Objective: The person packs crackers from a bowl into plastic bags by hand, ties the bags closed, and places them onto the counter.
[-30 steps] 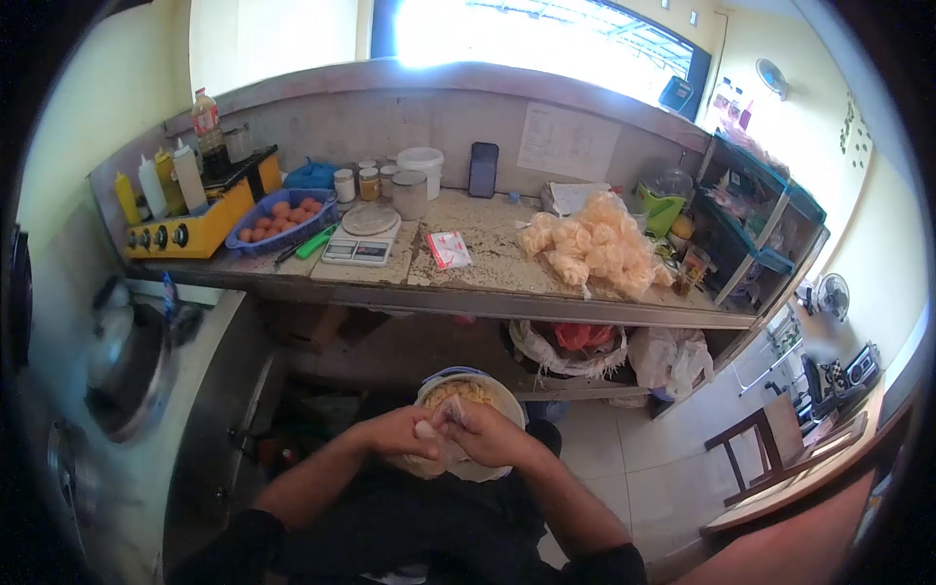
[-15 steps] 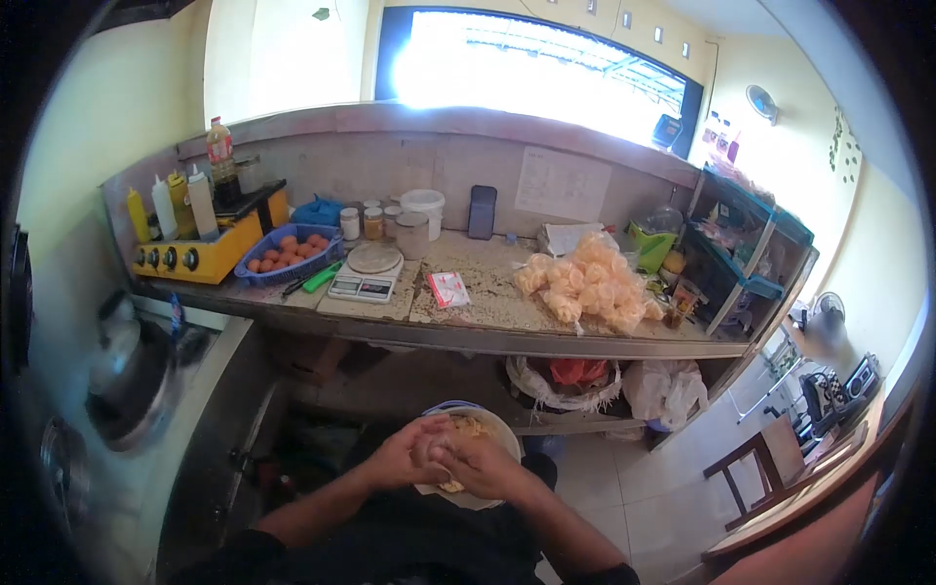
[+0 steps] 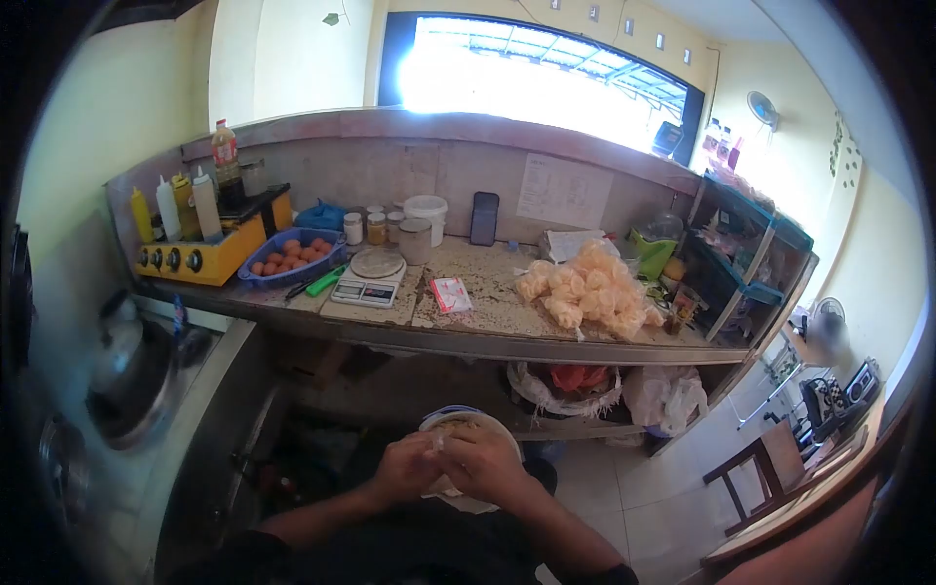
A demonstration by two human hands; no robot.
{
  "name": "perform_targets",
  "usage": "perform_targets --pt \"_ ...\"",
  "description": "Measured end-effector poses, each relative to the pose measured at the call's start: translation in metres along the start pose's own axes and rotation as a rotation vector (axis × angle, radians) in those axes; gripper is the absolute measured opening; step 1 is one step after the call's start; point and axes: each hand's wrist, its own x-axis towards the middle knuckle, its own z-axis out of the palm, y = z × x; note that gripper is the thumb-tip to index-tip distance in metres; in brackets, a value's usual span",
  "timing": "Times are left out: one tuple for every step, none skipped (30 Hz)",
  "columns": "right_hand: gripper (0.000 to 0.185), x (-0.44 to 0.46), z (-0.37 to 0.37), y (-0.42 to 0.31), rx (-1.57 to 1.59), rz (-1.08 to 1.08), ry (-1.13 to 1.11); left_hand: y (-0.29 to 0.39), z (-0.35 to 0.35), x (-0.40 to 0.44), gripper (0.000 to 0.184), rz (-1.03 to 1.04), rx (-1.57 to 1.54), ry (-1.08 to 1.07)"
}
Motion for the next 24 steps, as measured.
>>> perform_targets --pt "0.024 -0.001 -0.001 0.002 -0.007 0.011 0.009 0.001 0.000 0.000 0.025 -0.072 -0.019 -0.039" --pt "0.024 -0.003 -0.001 0.005 -0.013 0.022 0.019 0.004 -0.001 -0.002 0.022 -0.145 -0.036 -0.079" --pt "0.024 -0.005 0.000 0.008 -0.016 0.028 0.026 0.005 -0.003 -0.002 0.019 -0.218 -0.050 -0.112" --pt "0.023 -0.007 0.000 0.010 -0.004 0.055 0.022 0.006 -0.002 -0.003 0.021 -0.300 -0.095 -0.171" --pt "0.022 -0.010 0.001 0.010 0.010 0.085 0.018 0.007 -0.003 -0.005 0.023 -0.384 -0.139 -0.230" --pt "0.021 -0.011 0.002 0.012 0.021 0.108 0.014 0.007 -0.003 -0.004 0.025 -0.463 -0.183 -0.286" --pt "0.020 -0.012 0.003 0.014 0.039 0.118 0.043 0.006 -0.004 -0.005 0.026 -0.474 -0.209 -0.346" --pt "0.018 -0.016 0.006 0.015 0.058 0.136 0.076 0.005 -0.006 -0.008 0.027 -0.490 -0.238 -0.413" --pt "0.017 -0.018 0.008 0.018 0.075 0.150 0.112 0.003 -0.007 -0.008 0.028 -0.500 -0.264 -0.480" --pt "0.014 -0.020 0.007 0.021 0.059 0.238 0.122 -0.001 -0.007 -0.009 0.028 -0.560 -0.300 -0.504" --pt "0.012 -0.024 0.004 0.025 0.043 0.327 0.128 -0.008 -0.006 -0.010 0.028 -0.621 -0.340 -0.526" --pt "0.010 -0.027 0.004 0.026 0.030 0.419 0.133 -0.014 -0.006 -0.012 0.029 -0.687 -0.380 -0.548" --pt "0.008 -0.026 0.003 0.023 -0.016 0.420 0.197 -0.024 -0.005 -0.012 0.029 -0.714 -0.421 -0.549" --pt "0.010 -0.023 0.000 0.017 -0.062 0.422 0.260 -0.036 -0.003 -0.010 0.030 -0.742 -0.463 -0.551" --pt "0.014 -0.021 -0.004 0.011 -0.109 0.423 0.323 -0.046 -0.002 -0.008 0.031 -0.769 -0.505 -0.552" --pt "0.023 -0.017 -0.007 0.006 -0.125 0.208 0.216 -0.055 -0.002 -0.004 0.032 -0.619 -0.473 -0.584" --pt "0.032 -0.014 -0.010 0.001 -0.138 -0.004 0.107 -0.063 -0.003 0.000 0.033 -0.471 -0.440 -0.613" --pt "0.042 -0.012 -0.011 -0.004 -0.148 -0.216 -0.003 -0.071 -0.004 0.005 0.034 -0.323 -0.406 -0.639" --pt "0.051 -0.011 -0.008 -0.009 -0.220 -0.221 -0.095 -0.077 -0.005 0.011 0.034 -0.177 -0.372 -0.666" --pt "0.061 -0.011 -0.002 -0.015 -0.289 -0.224 -0.185 -0.081 -0.008 0.015 0.035 -0.035 -0.337 -0.693" --pt "0.071 -0.010 0.000 -0.017 -0.361 -0.234 -0.275 -0.082 -0.011 0.023 0.036 0.114 -0.296 -0.714" --pt "0.074 -0.013 0.003 -0.011 -0.405 -0.202 -0.318 -0.069 -0.017 0.033 0.037 -0.115 -0.346 -0.783" --pt "0.078 -0.019 0.007 0.001 -0.449 -0.169 -0.362 -0.044 -0.024 0.043 0.037 -0.347 -0.395 -0.845" --pt "0.082 -0.019 0.009 0.008 -0.497 -0.144 -0.404 -0.032 -0.028 0.051 0.038 -0.575 -0.437 -0.898"
